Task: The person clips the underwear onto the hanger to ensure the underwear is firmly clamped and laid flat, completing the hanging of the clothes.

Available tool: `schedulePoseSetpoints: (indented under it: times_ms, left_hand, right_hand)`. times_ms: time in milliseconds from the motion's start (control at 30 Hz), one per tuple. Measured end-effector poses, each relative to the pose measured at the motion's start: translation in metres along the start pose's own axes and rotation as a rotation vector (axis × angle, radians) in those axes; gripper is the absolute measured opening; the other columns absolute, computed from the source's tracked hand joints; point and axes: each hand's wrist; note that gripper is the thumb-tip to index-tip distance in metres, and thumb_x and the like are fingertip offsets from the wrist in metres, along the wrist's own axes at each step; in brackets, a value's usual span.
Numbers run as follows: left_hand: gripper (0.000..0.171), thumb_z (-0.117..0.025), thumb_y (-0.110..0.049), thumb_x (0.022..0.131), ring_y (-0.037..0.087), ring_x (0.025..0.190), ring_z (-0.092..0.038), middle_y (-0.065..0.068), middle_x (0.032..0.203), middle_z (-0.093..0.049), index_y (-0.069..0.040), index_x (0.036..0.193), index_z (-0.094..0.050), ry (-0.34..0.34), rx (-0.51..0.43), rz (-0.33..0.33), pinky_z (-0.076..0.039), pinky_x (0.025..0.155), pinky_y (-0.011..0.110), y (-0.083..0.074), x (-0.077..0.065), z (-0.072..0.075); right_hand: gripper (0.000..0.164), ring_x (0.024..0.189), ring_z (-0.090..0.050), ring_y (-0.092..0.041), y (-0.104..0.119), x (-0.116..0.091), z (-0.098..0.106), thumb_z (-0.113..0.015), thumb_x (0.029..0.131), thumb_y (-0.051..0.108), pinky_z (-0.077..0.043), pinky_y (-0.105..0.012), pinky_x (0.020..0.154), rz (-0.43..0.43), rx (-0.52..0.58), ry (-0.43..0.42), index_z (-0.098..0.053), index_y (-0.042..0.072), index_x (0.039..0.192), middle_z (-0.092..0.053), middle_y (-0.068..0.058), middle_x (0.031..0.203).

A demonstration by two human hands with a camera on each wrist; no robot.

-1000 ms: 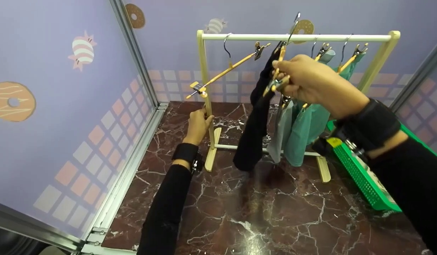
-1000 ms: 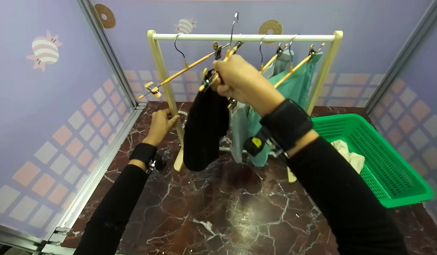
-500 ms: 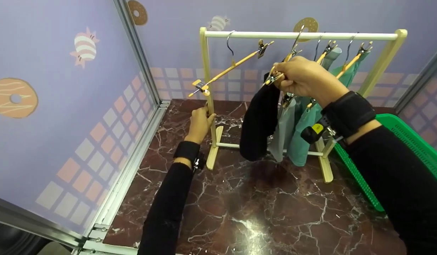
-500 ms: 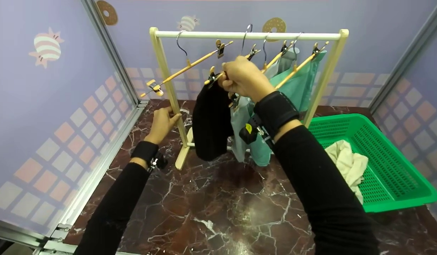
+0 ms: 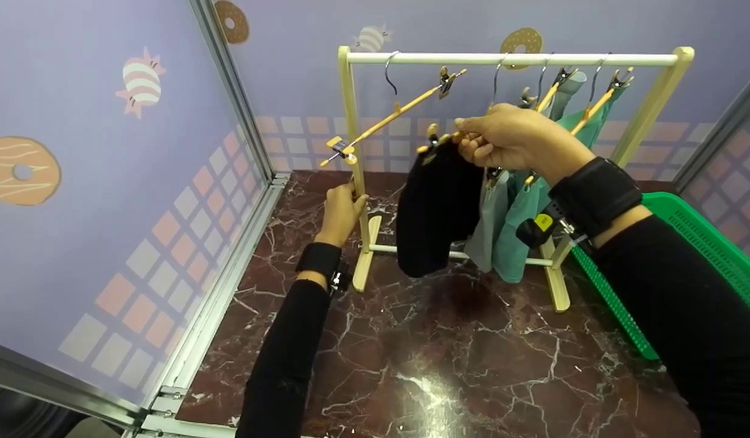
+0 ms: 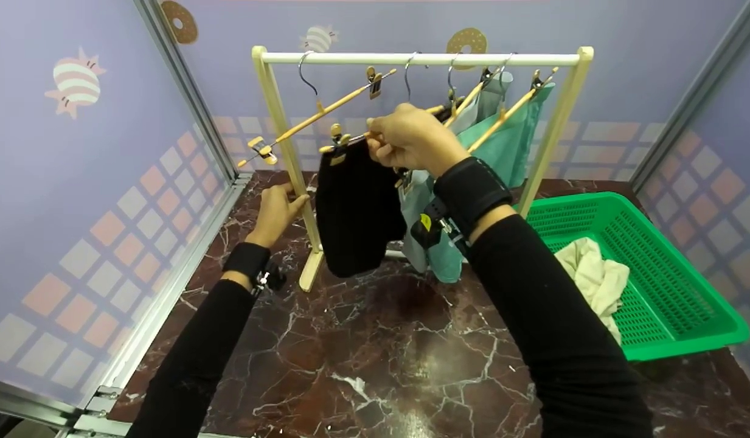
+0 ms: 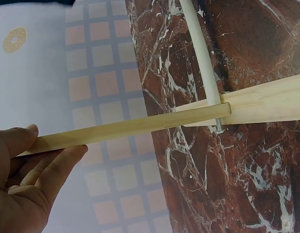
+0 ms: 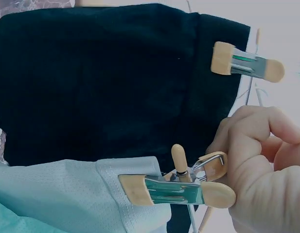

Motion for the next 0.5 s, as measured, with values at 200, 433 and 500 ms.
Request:
schedulePoseSetpoints:
  times_ms: [200,433,500]
  left_hand:
    - [0.016,-0.073,-0.009,0.094,0.033,0.085,-0.074,0.02,0.091,-0.075,0.006,0.098,-0.074,-0.003,0.001,-0.001,-0.06,0.076,0.045,0.001,0.001,-0.002]
    - [0.017,-0.073,-0.01,0.094,0.034,0.085,-0.074,0.021,0.092,-0.075,0.007,0.096,-0.074,-0.006,0.022,0.02,-0.059,0.076,0.046,0.0,0.001,-0.002]
    - [0.017,-0.074,-0.011,0.093,0.034,0.086,-0.074,0.021,0.091,-0.075,0.006,0.096,-0.074,-0.011,0.031,0.013,-0.059,0.077,0.047,-0.001,0.0,-0.001]
  right_hand:
    - [0.035,0.058,-0.042,-0.009,-0.001,-0.007,-0.003,-0.048,0.107,0.036,-0.033,-0.018,0.047,-0.003,-0.049,-0.02,-0.053,0.001,0.106,-0.047,-0.002,0.075]
    - [0.034,0.063,-0.053,-0.009,-0.019,-0.025,-0.02,-0.049,0.108,0.03,-0.047,-0.017,0.056,0.156,-0.286,-0.02,-0.052,-0.003,0.116,-0.056,-0.001,0.077]
    - [0.031,0.067,-0.056,-0.01,-0.032,-0.031,-0.025,-0.047,0.109,0.028,-0.051,-0.019,0.06,0.225,-0.442,-0.022,-0.055,-0.002,0.118,-0.058,-0.001,0.081]
Point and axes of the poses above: each hand's wrist, its own x-axis towards the middle knuckle, its own z-axis out of the back of the hand, y = z × x
